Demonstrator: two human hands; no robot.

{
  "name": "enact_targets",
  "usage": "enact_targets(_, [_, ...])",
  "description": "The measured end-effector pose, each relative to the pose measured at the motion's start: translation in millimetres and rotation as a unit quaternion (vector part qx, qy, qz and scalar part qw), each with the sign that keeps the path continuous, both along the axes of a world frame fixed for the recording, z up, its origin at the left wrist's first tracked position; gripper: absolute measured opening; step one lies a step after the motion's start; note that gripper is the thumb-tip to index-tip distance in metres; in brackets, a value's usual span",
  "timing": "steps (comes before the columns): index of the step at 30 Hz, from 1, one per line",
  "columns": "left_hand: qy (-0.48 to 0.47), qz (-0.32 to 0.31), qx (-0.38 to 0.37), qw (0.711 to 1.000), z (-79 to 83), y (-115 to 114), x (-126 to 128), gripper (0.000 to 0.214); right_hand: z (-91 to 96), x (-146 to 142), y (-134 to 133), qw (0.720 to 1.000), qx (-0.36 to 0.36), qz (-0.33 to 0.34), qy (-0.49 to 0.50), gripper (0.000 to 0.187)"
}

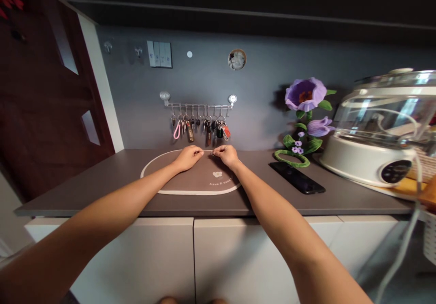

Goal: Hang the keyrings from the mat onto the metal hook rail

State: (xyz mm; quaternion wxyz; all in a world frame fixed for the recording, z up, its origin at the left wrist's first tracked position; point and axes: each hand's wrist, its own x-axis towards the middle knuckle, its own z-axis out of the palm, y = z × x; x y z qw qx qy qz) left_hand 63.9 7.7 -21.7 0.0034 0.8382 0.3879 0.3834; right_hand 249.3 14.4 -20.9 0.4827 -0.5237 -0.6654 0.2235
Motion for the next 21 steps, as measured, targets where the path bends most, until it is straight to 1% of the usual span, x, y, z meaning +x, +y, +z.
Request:
enact_targets(3, [-0.007, 0.002, 0.003, 1.000, 0.7, -0.4, -0.2, 0.024, 1.4, -2.2, -3.3, 0.992, -0.036, 0.039, 0.114, 0.013])
enact_targets(5, [-0.011, 0.003, 0.004, 1.000, 1.4, -0.9, -0.3, 0.024, 3.8, -3.8, -6.8, 0.980, -0.052, 0.061, 0.179, 0.017])
enact_targets(8, [-0.014, 0.006, 0.007, 1.000, 2.0, -1.4, -0.4, 0.024, 8.0, -5.2, -11.3, 0.962, -0.069, 0.082, 0.252, 0.021])
enact_targets(13, [-0.013, 0.003, 0.011, 1.000, 2.0, -0.5, -0.9, 0.023, 13.7, -4.4, -14.6, 0.939, -0.081, 0.114, 0.315, 0.018])
enact_targets(21, [-0.018, 0.000, 0.013, 1.000, 1.5, -0.3, -0.1, 0.024, 23.9, -6.1, -23.5, 0.910, -0.071, 0.125, 0.390, 0.013])
